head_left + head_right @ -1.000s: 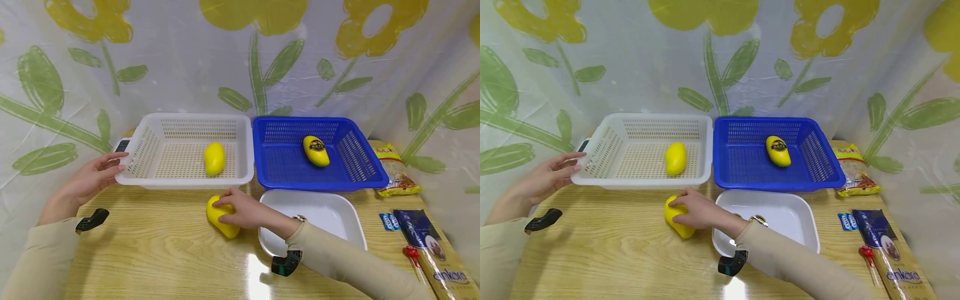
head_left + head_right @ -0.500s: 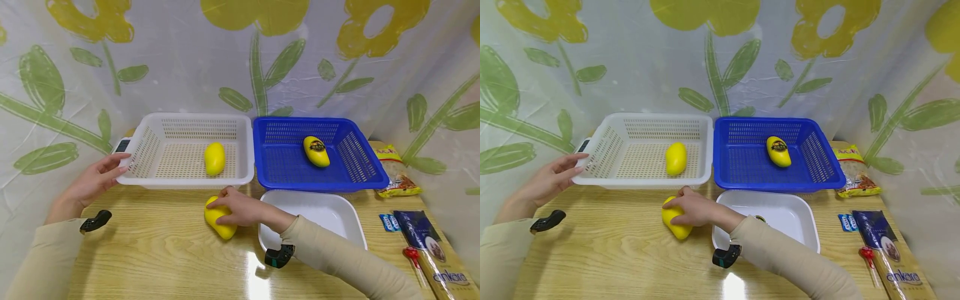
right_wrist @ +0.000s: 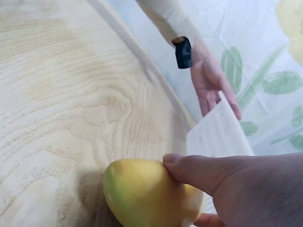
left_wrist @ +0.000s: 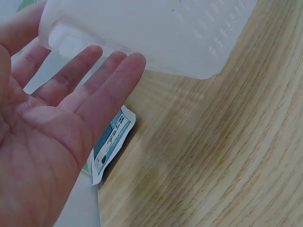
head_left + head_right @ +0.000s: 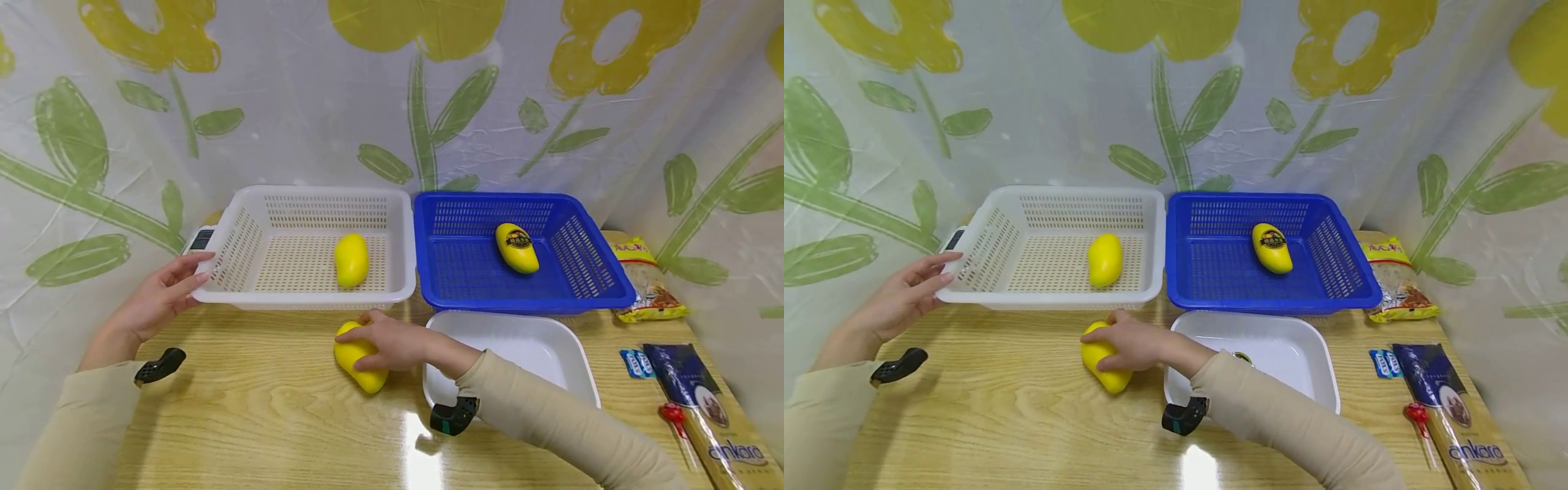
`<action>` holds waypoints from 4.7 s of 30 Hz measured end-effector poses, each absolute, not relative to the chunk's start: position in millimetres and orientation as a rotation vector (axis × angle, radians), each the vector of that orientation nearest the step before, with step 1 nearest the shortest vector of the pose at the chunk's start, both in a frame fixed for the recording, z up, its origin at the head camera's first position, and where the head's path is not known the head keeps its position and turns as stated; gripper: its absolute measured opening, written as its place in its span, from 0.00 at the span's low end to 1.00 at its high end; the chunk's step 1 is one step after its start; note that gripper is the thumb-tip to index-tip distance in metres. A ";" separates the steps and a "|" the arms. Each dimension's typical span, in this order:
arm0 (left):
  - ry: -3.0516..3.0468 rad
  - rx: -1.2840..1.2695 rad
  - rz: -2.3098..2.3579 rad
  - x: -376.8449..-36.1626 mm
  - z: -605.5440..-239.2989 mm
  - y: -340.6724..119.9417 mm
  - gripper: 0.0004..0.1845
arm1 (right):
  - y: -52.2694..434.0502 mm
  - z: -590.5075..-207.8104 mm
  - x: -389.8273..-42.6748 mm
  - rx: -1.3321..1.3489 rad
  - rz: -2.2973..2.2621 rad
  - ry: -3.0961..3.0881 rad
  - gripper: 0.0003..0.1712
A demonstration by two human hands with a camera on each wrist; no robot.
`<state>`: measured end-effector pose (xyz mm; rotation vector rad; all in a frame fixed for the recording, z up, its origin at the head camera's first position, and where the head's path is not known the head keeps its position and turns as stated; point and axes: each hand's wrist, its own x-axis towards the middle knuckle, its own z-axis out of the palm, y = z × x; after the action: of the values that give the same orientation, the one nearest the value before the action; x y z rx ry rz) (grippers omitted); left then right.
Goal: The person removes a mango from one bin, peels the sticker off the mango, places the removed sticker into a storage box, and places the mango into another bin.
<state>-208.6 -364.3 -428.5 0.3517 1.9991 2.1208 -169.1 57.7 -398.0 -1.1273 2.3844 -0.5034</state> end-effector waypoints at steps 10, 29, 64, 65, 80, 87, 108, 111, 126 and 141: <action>2.041 0.325 2.093 -209.1 -427.1 -363.8 0.23 | 60.3 -401.8 -170.2 -1.185 -0.625 2.395 0.27; 2.202 0.184 1.993 -205.6 -423.2 -360.8 0.23 | 109.2 -382.6 -131.6 -0.882 -1.186 2.264 0.28; 2.157 0.128 2.021 -208.7 -423.5 -358.2 0.25 | 41.9 -350.9 -260.3 -0.641 -1.301 2.446 0.30; 2.159 0.130 2.017 -209.0 -423.6 -357.8 0.25 | 35.8 -351.8 -264.9 -0.638 -1.266 2.471 0.30; 2.176 0.129 1.974 -211.1 -421.9 -356.7 0.25 | -38.1 -371.9 -286.4 -0.681 -0.992 2.510 0.29; 2.194 0.113 1.956 -208.0 -421.5 -360.2 0.25 | -60.2 -382.3 -281.2 -0.707 -0.782 2.488 0.30; 2.203 0.132 1.956 -205.1 -422.6 -361.6 0.24 | -71.8 -388.9 -277.8 -0.710 -0.578 2.558 0.32; 2.216 0.127 1.943 -205.0 -422.4 -361.6 0.24 | -71.4 -389.2 -278.2 -0.717 -0.579 2.554 0.32; 2.212 0.139 1.943 -208.5 -423.5 -362.7 0.24 | -63.4 -382.4 -278.5 -0.781 -0.588 2.540 0.31; 2.196 0.134 1.955 -207.4 -422.4 -358.7 0.24 | 34.8 -315.2 -213.6 -1.177 -0.640 2.611 0.26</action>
<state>-207.4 -358.7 -422.4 0.1338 2.1963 1.9554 -213.6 34.8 -315.2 -1.1769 2.6114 -0.6403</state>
